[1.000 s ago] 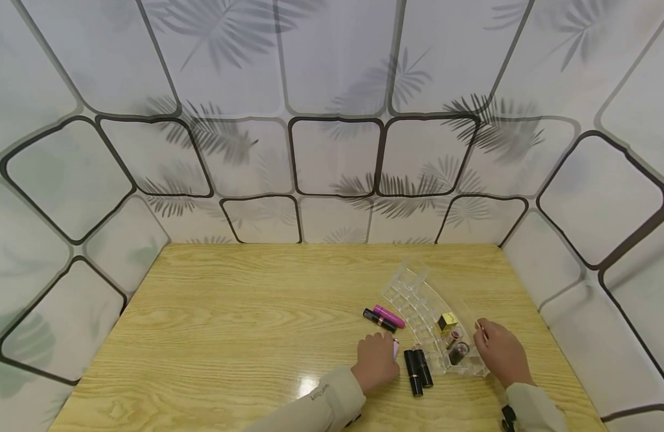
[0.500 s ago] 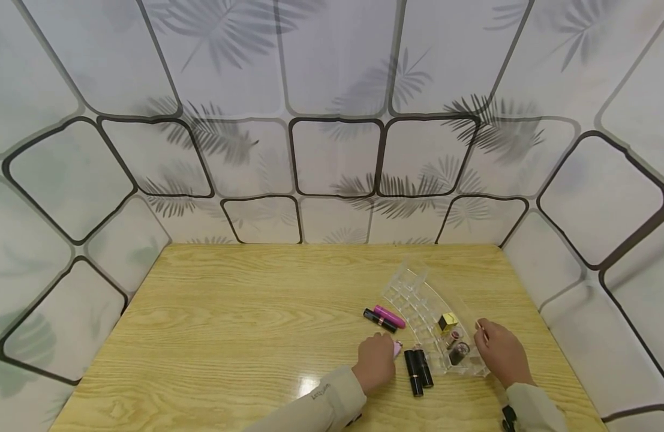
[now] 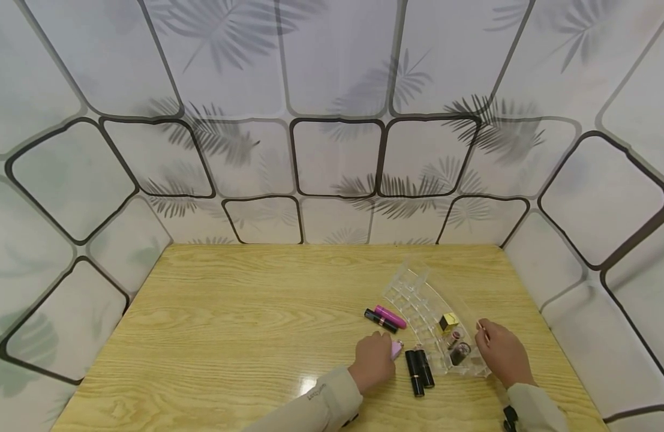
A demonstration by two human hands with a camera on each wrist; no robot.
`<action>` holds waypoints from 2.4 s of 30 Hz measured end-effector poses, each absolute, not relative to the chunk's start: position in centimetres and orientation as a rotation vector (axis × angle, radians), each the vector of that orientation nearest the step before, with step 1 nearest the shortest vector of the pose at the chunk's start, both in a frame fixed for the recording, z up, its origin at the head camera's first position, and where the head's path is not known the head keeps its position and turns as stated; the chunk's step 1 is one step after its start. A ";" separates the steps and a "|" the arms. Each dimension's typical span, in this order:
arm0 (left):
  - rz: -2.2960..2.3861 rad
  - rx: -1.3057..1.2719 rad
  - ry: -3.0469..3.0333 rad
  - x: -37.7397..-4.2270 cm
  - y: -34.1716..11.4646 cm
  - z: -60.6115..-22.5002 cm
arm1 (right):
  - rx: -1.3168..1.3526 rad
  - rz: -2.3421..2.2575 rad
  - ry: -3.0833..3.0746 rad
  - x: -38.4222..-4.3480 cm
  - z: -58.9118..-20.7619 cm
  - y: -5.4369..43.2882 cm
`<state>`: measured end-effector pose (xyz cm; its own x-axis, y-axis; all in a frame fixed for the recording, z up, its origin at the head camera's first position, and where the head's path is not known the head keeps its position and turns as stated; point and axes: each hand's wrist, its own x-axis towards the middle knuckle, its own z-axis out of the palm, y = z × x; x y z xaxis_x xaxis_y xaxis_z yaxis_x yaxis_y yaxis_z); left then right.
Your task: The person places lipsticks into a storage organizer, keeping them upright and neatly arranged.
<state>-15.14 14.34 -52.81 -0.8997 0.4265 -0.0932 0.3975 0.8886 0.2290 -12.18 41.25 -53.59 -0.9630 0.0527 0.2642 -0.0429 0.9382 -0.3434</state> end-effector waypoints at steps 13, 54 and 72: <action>0.626 0.644 2.912 -15.6 13.3 -51.4 | -0.022 0.497 -2.828 -12.1 -53.5 41.0; 1.165 0.894 3.013 -15.8 12.5 -51.4 | 0.487 -0.087 -2.602 -13.8 -52.5 42.5; 1.252 1.019 3.046 -17.5 14.8 -51.0 | 0.528 -0.017 -2.499 -13.5 -52.7 42.9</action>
